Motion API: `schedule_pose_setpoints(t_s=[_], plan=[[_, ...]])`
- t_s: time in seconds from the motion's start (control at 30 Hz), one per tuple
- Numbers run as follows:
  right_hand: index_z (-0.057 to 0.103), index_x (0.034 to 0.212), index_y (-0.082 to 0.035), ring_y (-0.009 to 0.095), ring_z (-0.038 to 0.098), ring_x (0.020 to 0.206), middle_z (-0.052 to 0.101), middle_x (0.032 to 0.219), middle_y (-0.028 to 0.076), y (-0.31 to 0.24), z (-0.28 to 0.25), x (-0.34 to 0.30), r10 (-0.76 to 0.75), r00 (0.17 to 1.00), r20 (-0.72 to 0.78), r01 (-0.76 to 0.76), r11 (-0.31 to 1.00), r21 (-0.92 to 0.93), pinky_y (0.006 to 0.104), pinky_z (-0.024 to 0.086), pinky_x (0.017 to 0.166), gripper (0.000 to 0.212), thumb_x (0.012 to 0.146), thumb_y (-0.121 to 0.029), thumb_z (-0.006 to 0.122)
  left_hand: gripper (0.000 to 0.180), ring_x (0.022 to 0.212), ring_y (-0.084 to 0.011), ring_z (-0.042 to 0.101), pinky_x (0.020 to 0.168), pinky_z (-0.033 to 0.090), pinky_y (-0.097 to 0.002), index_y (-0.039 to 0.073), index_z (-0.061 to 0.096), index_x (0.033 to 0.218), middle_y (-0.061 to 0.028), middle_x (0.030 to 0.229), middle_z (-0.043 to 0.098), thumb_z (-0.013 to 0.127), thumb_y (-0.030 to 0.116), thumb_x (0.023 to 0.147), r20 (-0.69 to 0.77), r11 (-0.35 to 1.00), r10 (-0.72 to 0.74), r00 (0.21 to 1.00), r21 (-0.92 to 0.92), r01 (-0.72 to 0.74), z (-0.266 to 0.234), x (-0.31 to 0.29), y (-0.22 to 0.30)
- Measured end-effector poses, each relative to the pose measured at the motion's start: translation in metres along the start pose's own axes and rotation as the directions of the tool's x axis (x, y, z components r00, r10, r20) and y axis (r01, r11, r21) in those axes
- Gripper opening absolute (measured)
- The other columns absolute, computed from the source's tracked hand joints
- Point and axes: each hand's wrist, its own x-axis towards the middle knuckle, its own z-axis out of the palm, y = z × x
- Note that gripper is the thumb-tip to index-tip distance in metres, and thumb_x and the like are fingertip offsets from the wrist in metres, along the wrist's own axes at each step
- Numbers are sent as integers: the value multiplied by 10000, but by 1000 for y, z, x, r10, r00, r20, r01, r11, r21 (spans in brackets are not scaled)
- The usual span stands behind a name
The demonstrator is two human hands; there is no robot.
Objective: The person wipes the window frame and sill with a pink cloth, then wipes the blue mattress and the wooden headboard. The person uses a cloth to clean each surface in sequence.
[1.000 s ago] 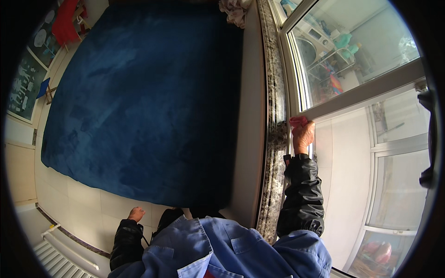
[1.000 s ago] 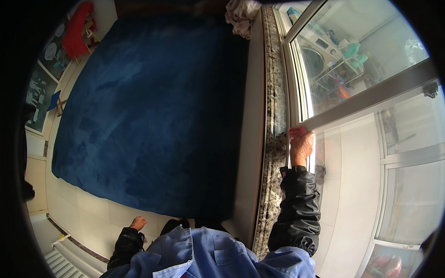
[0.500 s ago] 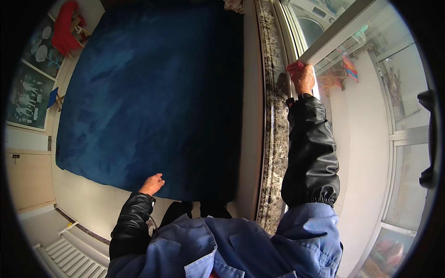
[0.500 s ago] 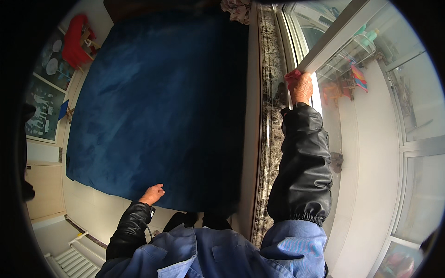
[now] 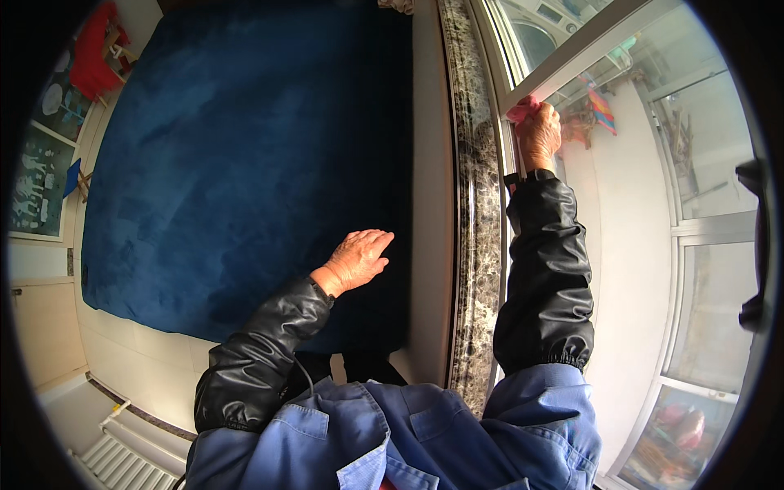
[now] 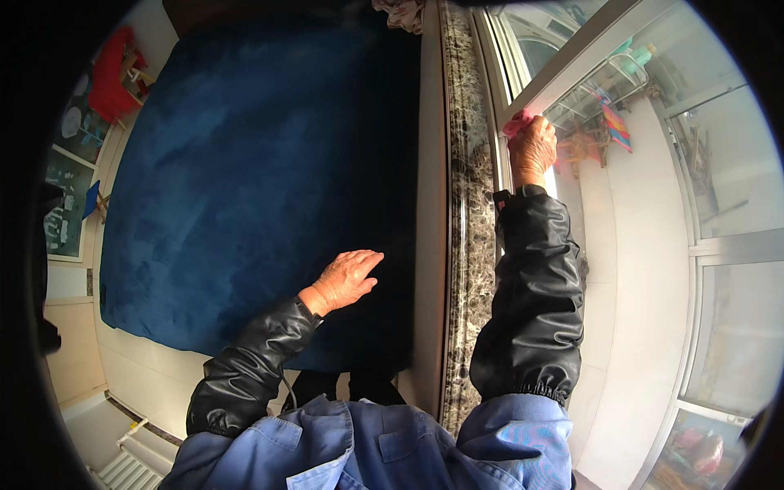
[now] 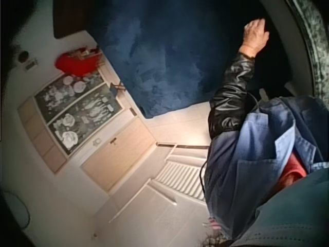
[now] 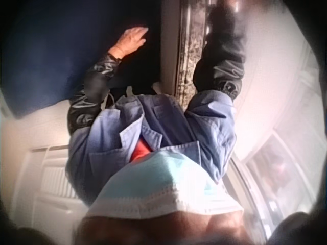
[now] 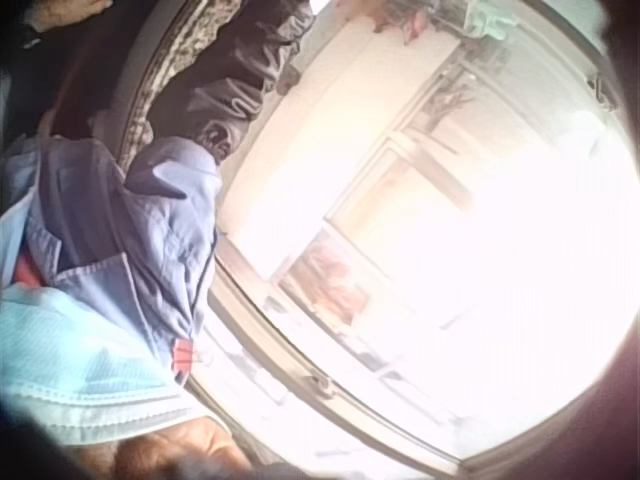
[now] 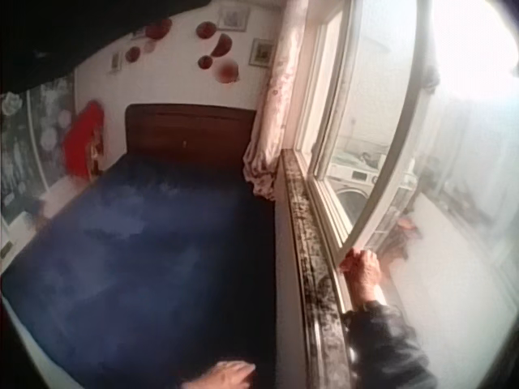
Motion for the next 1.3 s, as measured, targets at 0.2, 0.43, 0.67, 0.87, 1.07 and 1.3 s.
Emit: schedule_pose_setpoints(t_s=[0.2, 0.43, 0.67, 0.87, 1.07, 1.3], plan=[[607, 1066, -13, 403, 682, 1022, 683, 1096, 221, -16, -9, 60, -9, 999, 47, 17, 983, -181, 499, 561, 844, 367, 977, -368, 582, 758, 1546, -319, 226, 1240, 234, -511, 62, 371, 1530, -162, 1612, 335, 711, 352, 918, -26, 938, 323, 946, 142, -316, 2, 129, 44], [600, 1062, 5, 395, 707, 983, 688, 1073, 240, -18, -4, 70, -37, 995, 94, 59, 966, -250, 483, 575, 841, 440, 955, -421, 637, 808, 1582, -273, 120, 1281, 100, -469, 52, 286, 1593, -139, 1682, 230, 507, 553, 1000, 62, 938, 225, 972, 255, -234, -14, 261, 26], [611, 1039, 7, 393, 710, 994, 693, 1061, 230, -37, 30, 122, -25, 997, 74, 41, 976, -214, 473, 583, 841, 417, 976, -406, 613, 774, 1582, -253, 107, 1275, 65, -460, 82, 272, 1607, -105, 1690, 213, 467, 540, 1015, -72, 977, 60, 996, 210, -44, -8, 345, 1], [612, 1079, 24, 398, 711, 1006, 694, 1072, 241, -47, 79, 182, -60, 994, 95, 79, 973, -216, 480, 585, 852, 485, 1003, -452, 560, 733, 1573, -250, 132, 1270, 74, -472, 113, 289, 1604, -87, 1685, 219, 467, 519, 1020, -193, 970, 24, 981, 240, 23, 9, 344, 2], [689, 1030, 34, 422, 710, 1008, 722, 1039, 277, -62, 131, 256, -60, 997, 54, 65, 993, -99, 488, 556, 873, 482, 920, -431, 627, 747, 1564, -257, 152, 1268, 74, -475, 85, 315, 1593, -98, 1672, 244, 495, 509, 1006, -213, 981, 56, 976, 191, -14, 9, 340, -1], [700, 1098, -66, 162, 713, 802, 750, 840, 58, -82, 193, 271, -337, 879, 337, 145, 862, 485, 319, 555, 753, 276, 879, -227, 752, 740, 1543, -270, 220, 1254, 112, -479, 58, 380, 1559, -116, 1655, 296, 512, 491, 973, -273, 992, 62, 960, 120, -30, 7, 337, -2]])
